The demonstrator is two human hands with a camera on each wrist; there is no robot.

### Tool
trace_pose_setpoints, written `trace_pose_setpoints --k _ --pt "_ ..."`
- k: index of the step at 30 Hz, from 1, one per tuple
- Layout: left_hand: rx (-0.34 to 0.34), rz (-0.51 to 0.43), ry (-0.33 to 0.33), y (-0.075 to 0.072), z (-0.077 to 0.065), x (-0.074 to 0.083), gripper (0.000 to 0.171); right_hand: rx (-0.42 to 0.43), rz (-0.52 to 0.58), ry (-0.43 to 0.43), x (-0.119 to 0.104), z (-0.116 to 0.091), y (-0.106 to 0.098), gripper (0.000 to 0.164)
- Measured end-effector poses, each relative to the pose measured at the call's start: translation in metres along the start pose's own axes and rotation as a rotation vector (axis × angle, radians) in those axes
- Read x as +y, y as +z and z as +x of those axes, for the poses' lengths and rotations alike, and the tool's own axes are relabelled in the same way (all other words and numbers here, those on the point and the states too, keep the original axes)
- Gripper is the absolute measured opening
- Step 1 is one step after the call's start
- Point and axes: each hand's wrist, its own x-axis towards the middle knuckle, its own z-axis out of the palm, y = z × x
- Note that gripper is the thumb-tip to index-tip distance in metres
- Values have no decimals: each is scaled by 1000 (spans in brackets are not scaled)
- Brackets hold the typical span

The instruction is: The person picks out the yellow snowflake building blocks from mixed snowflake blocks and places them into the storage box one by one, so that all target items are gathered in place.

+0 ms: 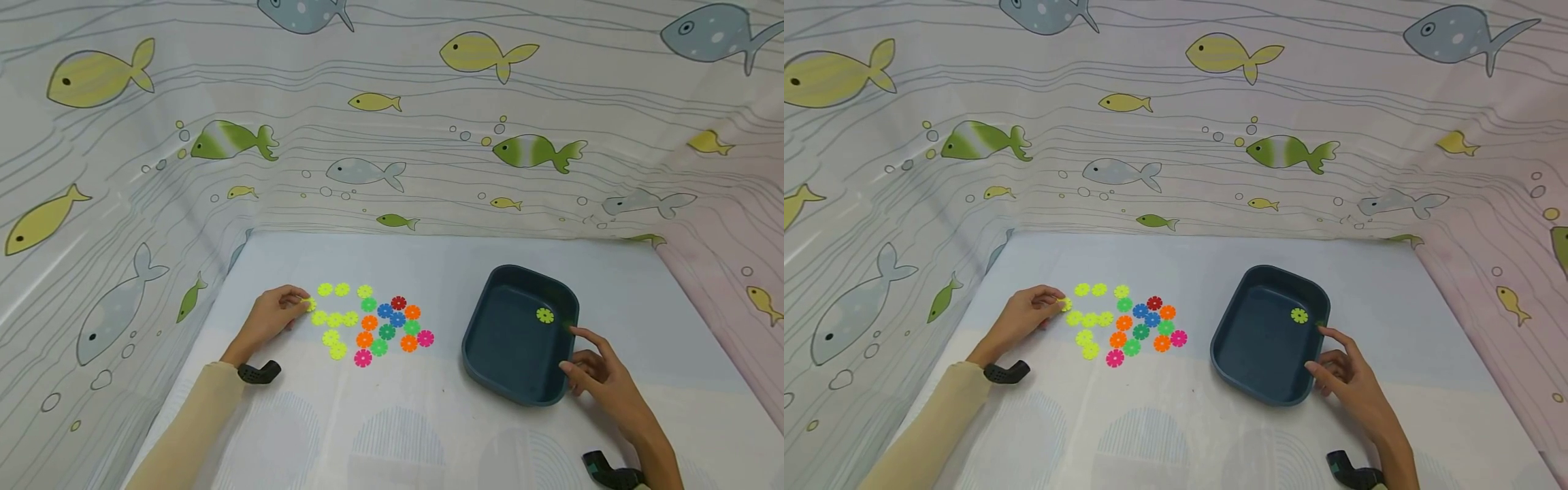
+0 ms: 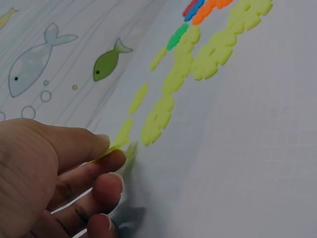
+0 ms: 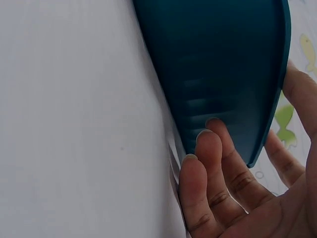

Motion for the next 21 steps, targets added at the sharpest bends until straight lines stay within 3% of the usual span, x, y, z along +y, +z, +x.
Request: trace_pose_setpoints --k 21 --pt "-35 2 53 11 6 19 30 9 -16 0 1 0 0 70"
